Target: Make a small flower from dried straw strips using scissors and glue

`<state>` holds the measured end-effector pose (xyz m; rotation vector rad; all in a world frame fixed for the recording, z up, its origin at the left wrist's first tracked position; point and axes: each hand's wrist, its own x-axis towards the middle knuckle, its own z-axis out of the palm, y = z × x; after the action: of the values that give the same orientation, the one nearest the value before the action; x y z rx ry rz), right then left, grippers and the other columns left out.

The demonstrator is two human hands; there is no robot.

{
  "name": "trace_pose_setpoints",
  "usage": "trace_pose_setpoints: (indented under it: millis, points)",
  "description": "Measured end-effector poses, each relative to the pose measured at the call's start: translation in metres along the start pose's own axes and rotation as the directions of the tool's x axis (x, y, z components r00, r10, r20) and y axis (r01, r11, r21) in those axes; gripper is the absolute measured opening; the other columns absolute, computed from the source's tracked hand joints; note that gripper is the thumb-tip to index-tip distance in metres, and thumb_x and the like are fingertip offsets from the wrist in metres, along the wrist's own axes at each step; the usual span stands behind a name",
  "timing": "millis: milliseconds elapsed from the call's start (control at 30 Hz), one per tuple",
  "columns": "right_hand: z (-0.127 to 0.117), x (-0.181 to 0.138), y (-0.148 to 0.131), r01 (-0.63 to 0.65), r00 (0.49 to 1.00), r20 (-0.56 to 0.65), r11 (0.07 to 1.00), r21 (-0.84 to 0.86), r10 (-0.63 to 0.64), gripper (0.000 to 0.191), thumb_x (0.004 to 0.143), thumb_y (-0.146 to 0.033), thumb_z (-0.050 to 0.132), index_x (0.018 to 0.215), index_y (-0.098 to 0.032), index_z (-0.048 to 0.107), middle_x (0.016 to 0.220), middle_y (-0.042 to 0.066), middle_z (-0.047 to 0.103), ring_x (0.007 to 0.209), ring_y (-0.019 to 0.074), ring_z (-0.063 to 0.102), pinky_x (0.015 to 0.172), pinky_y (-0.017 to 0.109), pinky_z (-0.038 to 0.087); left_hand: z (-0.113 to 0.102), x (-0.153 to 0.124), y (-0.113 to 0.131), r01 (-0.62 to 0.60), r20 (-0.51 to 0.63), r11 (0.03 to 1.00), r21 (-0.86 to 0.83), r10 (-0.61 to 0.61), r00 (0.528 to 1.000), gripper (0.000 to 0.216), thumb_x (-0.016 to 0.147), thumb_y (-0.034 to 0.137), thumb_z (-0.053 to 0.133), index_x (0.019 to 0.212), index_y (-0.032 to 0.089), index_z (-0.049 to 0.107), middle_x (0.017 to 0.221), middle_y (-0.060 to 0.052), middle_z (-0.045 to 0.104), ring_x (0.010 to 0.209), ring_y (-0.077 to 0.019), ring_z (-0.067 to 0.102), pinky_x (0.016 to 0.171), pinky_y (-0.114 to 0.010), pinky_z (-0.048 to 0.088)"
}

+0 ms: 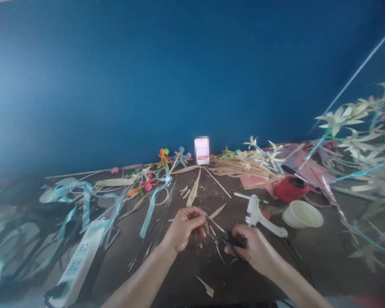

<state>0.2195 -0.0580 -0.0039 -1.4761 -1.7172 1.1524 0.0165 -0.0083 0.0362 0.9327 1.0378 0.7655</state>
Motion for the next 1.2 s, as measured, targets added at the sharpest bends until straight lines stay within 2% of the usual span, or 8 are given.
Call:
trace_pose_setpoints:
  millis: [167,333,467,700,1000,1100,1200]
  points:
    - [-0.001,-0.002,0.000,-0.060,0.996,0.076,0.991,0.123,0.051,0.031,0.064,-0.029,0.066,0.056,-0.017,0.039,0.053,-0.007,0.033,0.052,0.0080,0.030,0.045,0.018,0.023,0.001,0.000,0.001,0.013,0.033,1.000,-0.005,-0.013,0.999,0.016,0.070,0.025,0.062,0.065,0.013,0.053,0.064,-0.003,0.064,0.039,-0.0080,0.056,0.034,-0.015,0.029]
    - [-0.005,-0.002,0.001,-0.126,0.981,0.172,0.966,0.226,0.088,0.032,0.065,-0.033,0.067,0.057,-0.016,0.041,0.051,-0.007,0.035,0.048,0.0068,0.031,0.042,0.018,0.022,-0.002,0.001,-0.001,-0.002,0.068,1.000,0.021,0.000,0.998,0.014,0.071,0.024,0.060,0.066,0.013,0.053,0.064,-0.004,0.066,0.035,-0.0053,0.051,0.033,-0.014,0.027]
    - [-0.009,-0.002,0.002,-0.145,0.970,0.223,0.961,0.236,0.092,0.030,0.066,-0.030,0.067,0.056,-0.017,0.042,0.048,-0.007,0.037,0.044,0.0064,0.036,0.040,0.017,0.022,-0.004,0.001,0.001,-0.018,0.065,0.997,0.069,0.013,0.998,0.012,0.070,0.022,0.060,0.065,0.013,0.054,0.061,-0.004,0.066,0.032,-0.0016,0.042,0.033,-0.013,0.027]
    - [-0.005,-0.001,0.009,-0.218,0.956,0.256,0.934,0.284,0.146,0.028,0.066,-0.027,0.065,0.055,-0.018,0.041,0.044,-0.008,0.040,0.037,0.0063,0.041,0.034,0.016,0.025,-0.005,0.001,0.003,-0.013,0.063,0.999,0.048,0.010,0.998,0.012,0.070,0.021,0.060,0.064,0.013,0.053,0.059,-0.004,0.066,0.032,-0.0015,0.040,0.033,-0.012,0.027]
    - [-0.010,0.002,-0.008,-0.256,0.938,0.302,0.927,0.275,0.170,0.029,0.067,-0.029,0.064,0.054,-0.018,0.040,0.039,-0.009,0.041,0.034,0.0054,0.040,0.036,0.016,0.026,-0.006,0.002,0.005,0.026,0.071,1.000,-0.009,-0.025,0.997,0.013,0.068,0.020,0.062,0.063,0.013,0.052,0.059,-0.005,0.066,0.032,-0.0017,0.040,0.033,-0.013,0.024]
    - [-0.014,0.002,-0.011,-0.273,0.927,0.327,0.927,0.258,0.182,0.029,0.067,-0.031,0.063,0.055,-0.017,0.041,0.041,-0.008,0.043,0.036,0.0053,0.041,0.037,0.016,0.026,-0.006,0.001,0.006,0.042,0.077,0.999,-0.008,-0.041,0.996,0.012,0.066,0.019,0.062,0.062,0.013,0.052,0.057,-0.005,0.066,0.033,-0.0016,0.038,0.034,-0.014,0.022]
    - [-0.020,0.004,-0.009,-0.288,0.900,0.404,0.920,0.266,0.165,0.024,0.067,-0.033,0.064,0.060,-0.016,0.048,0.050,-0.005,0.050,0.041,0.0062,0.045,0.039,0.016,0.030,-0.007,0.001,0.008,0.083,0.099,0.997,0.006,-0.083,0.992,0.010,0.065,0.018,0.061,0.062,0.013,0.053,0.053,-0.004,0.065,0.031,-0.0011,0.034,0.034,-0.015,0.018]
